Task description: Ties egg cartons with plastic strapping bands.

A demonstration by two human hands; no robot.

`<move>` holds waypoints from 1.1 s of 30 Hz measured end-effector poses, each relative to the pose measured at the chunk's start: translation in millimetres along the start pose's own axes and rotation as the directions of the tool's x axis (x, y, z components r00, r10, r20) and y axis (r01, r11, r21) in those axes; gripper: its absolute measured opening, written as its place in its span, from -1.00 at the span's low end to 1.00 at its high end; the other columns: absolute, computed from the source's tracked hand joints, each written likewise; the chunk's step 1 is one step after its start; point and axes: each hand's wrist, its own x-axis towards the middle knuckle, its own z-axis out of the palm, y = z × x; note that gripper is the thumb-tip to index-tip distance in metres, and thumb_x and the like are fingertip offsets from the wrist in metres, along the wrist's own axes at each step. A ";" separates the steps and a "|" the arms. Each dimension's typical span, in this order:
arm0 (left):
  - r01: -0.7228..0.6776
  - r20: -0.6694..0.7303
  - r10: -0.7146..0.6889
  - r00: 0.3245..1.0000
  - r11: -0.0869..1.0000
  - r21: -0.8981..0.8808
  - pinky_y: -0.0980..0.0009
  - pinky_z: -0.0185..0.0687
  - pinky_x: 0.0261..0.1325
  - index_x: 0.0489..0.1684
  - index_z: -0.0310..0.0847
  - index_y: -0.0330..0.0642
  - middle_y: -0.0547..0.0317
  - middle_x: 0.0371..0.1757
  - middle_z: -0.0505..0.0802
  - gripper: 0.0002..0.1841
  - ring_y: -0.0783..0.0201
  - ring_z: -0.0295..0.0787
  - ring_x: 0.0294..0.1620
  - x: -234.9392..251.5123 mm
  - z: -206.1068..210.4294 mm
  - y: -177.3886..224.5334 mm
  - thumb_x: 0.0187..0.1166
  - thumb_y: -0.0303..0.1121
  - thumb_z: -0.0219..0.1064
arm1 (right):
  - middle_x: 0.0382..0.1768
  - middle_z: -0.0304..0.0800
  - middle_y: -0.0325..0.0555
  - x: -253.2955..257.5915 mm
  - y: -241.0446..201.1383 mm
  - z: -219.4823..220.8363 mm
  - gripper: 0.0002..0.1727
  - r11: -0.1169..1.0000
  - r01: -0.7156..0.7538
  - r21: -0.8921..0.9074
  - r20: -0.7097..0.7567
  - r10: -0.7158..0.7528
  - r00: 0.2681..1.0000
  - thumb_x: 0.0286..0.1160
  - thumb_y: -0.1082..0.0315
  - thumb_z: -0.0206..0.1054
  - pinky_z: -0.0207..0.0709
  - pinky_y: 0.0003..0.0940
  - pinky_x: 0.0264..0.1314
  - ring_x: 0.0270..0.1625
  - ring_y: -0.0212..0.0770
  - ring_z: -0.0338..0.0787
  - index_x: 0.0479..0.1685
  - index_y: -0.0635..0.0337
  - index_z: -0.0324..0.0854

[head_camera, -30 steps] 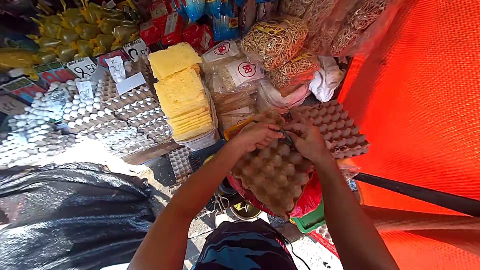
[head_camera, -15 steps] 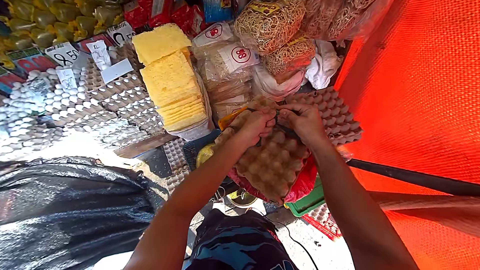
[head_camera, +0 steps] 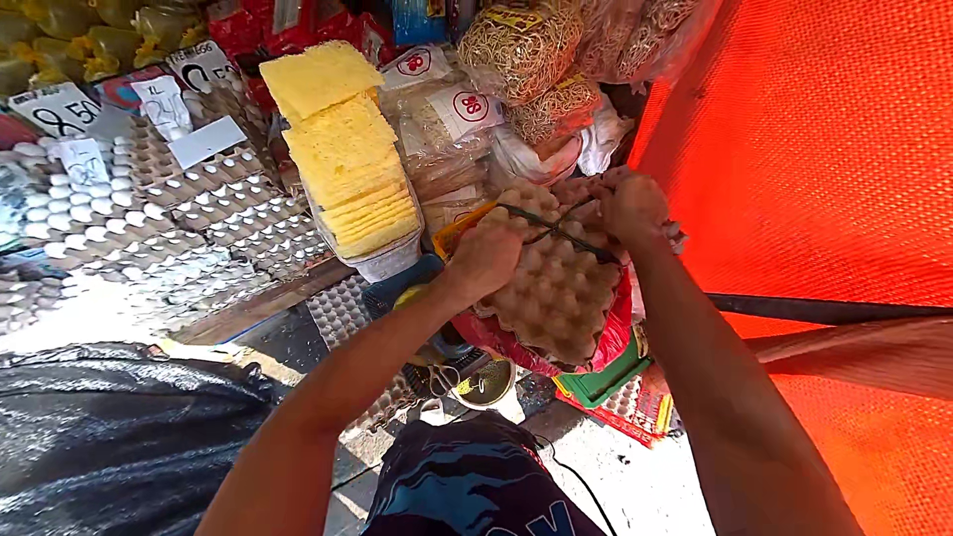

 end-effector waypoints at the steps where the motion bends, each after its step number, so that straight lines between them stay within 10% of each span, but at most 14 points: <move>1: 0.030 0.014 -0.030 0.999 1.000 0.006 -0.27 0.66 -0.04 0.08 0.70 -0.19 -0.16 -0.09 0.84 -0.75 -0.23 0.81 0.00 -16.3 -15.3 -14.1 0.61 -0.27 0.30 | 0.32 0.74 0.20 -22.8 -11.1 -22.6 -0.60 0.999 0.027 0.032 -0.079 -0.024 0.997 0.67 -0.02 0.27 0.51 0.51 0.29 0.38 0.35 0.69 0.23 -0.04 0.80; 4: -0.029 0.082 0.044 0.996 0.985 -0.171 -0.07 0.62 -0.35 -0.32 0.71 -0.13 0.01 -0.45 0.74 -0.77 -0.02 0.72 -0.40 -72.2 -44.2 -60.1 0.58 -0.16 0.40 | 0.06 0.80 0.11 -135.4 -50.1 -53.2 -0.64 0.960 0.155 0.233 -0.076 -0.141 0.987 0.73 0.04 0.28 0.67 0.34 0.00 0.00 0.19 0.81 0.26 0.05 0.72; 6: -0.250 0.098 0.383 0.918 0.753 -0.608 0.35 0.56 -0.74 -0.34 0.78 -0.12 0.20 -0.67 0.71 -0.82 0.31 0.59 -0.76 -109.2 -39.1 -79.0 0.59 -0.22 0.48 | -0.11 0.90 -0.17 -206.4 -87.1 -32.1 -0.80 0.818 0.248 0.518 0.051 -0.319 0.947 0.64 0.27 0.36 0.84 -0.05 -0.13 -0.17 -0.18 0.89 0.09 0.03 0.81; 8: -0.277 0.058 0.716 0.696 0.342 -0.898 0.55 0.56 -0.74 -0.18 0.79 -0.24 0.26 -0.63 0.75 -0.84 0.48 0.60 -0.76 -133.7 -8.1 -83.0 0.62 -0.32 0.44 | 0.07 0.92 -0.08 -254.1 -119.5 -11.1 -0.73 0.387 0.145 0.911 0.075 -0.501 0.862 0.70 0.45 0.24 0.82 -0.19 0.22 0.08 -0.20 0.90 0.18 0.21 0.81; 10: -0.205 0.030 0.859 0.512 0.156 -0.966 0.60 0.59 -0.64 -0.10 0.75 -0.32 0.27 -0.54 0.78 -0.81 0.54 0.62 -0.68 -142.6 24.9 -91.3 0.67 -0.34 0.37 | 0.29 0.80 0.21 -275.6 -133.2 -15.4 -0.71 -0.212 0.006 0.977 -0.100 -0.434 0.896 0.69 0.43 0.22 0.63 0.08 0.49 0.36 0.13 0.78 0.23 0.25 0.77; 12: -0.121 0.029 0.885 0.465 0.096 -0.988 0.65 0.55 -0.50 -0.10 0.71 -0.33 0.30 -0.42 0.80 -0.79 0.60 0.62 -0.57 -141.5 59.4 -120.9 0.71 -0.35 0.25 | 0.23 0.84 -0.08 -281.3 -116.9 -38.9 -0.66 -0.535 0.079 0.841 -0.203 -0.177 0.963 0.55 0.40 0.34 0.82 -0.13 0.16 0.09 -0.06 0.89 0.20 -0.21 0.77; 14: -0.077 0.122 0.819 0.561 0.199 -0.977 0.65 0.52 -0.45 -0.18 0.69 -0.24 0.36 -0.42 0.78 -0.75 0.60 0.59 -0.53 -131.8 92.8 -165.1 0.74 -0.32 0.11 | 0.08 0.74 -0.21 -284.4 -76.0 -53.8 -0.56 -0.643 0.235 0.729 -0.291 0.019 0.956 0.58 0.49 0.12 0.58 -0.64 -0.55 -0.52 -0.47 0.62 0.32 -0.22 0.57; 16: -0.097 0.228 0.582 0.781 0.472 -0.876 0.52 0.44 -0.49 -0.32 0.71 -0.17 0.34 -0.51 0.69 -0.63 0.51 0.50 -0.58 -119.8 120.1 -189.4 0.83 -0.17 0.10 | -0.01 0.74 -0.29 -300.6 -47.4 -57.8 -0.65 -0.341 0.286 0.896 -0.276 0.080 0.958 0.83 0.35 -0.13 0.30 -0.75 -0.77 -0.74 -0.59 0.35 0.31 -0.20 0.49; 18: -0.046 0.259 0.333 0.907 0.688 -0.724 0.15 0.62 -0.23 -0.36 0.76 -0.18 0.16 -0.43 0.77 -0.48 0.25 0.66 -0.40 -112.0 124.2 -172.2 0.84 0.03 0.08 | -0.04 0.87 -0.25 -319.8 -67.8 -45.8 -0.64 0.266 0.260 0.928 -0.273 0.012 0.962 0.83 0.36 -0.06 0.47 -0.55 -0.74 -0.69 -0.46 0.53 0.17 -0.06 0.70; 20: -0.011 0.286 0.303 0.909 0.703 -0.711 0.00 0.68 -0.08 -0.30 0.78 -0.13 0.12 -0.33 0.83 -0.26 0.18 0.76 -0.26 -119.4 104.6 -129.6 0.80 0.28 -0.17 | 0.35 0.80 -0.19 -334.3 -107.7 -24.5 -0.66 0.715 0.237 0.658 -0.096 -0.232 0.968 0.65 0.43 0.15 0.84 -0.19 0.01 0.03 -0.26 0.88 0.23 0.05 0.77; 22: -0.060 0.311 0.356 0.881 0.736 -0.674 -0.14 0.74 0.04 -0.19 0.79 -0.13 0.06 -0.26 0.87 -0.07 0.09 0.85 -0.13 -129.1 74.2 -87.0 0.69 0.46 -0.40 | 0.56 0.63 -0.11 -344.0 -142.0 5.4 -0.57 0.917 0.190 0.352 0.111 -0.242 0.964 0.62 0.24 0.36 0.78 0.06 0.23 0.29 -0.10 0.84 0.46 0.02 0.66; 26: -0.409 0.108 0.541 0.834 0.737 -0.538 0.02 0.60 -0.34 -0.48 0.62 -0.10 0.15 -0.56 0.64 -0.36 0.14 0.66 -0.45 -111.6 59.4 -55.8 0.78 0.26 -0.03 | -0.30 0.88 -0.09 -349.5 -142.5 24.9 -0.73 0.991 0.051 0.126 -0.009 -0.050 0.999 0.66 0.09 0.30 0.69 0.18 -0.33 -0.33 0.00 0.87 -0.12 0.04 0.81; 30: -0.447 0.044 0.648 0.760 0.571 -0.688 0.28 0.76 -0.11 -0.17 0.77 -0.12 0.26 -0.30 0.83 -0.82 0.40 0.77 -0.27 -89.4 56.4 -92.0 0.66 -0.20 0.40 | -0.13 0.91 -0.25 -344.4 -83.7 13.3 -0.72 0.916 -0.007 0.402 -0.048 0.029 0.998 0.68 0.14 0.26 0.79 -0.10 0.04 -0.09 -0.30 0.87 -0.03 0.00 0.88; 33: -0.310 0.067 0.538 0.840 0.577 -0.755 0.25 0.70 -0.14 -0.08 0.74 -0.18 0.17 -0.27 0.81 -0.78 0.33 0.72 -0.28 -87.7 43.0 -126.2 0.72 -0.23 0.28 | -0.14 0.90 -0.02 -336.5 -45.2 6.1 -0.78 0.562 -0.070 0.824 -0.122 0.297 0.947 0.72 0.35 0.23 0.79 -0.14 -0.09 -0.16 -0.17 0.87 -0.03 0.28 0.74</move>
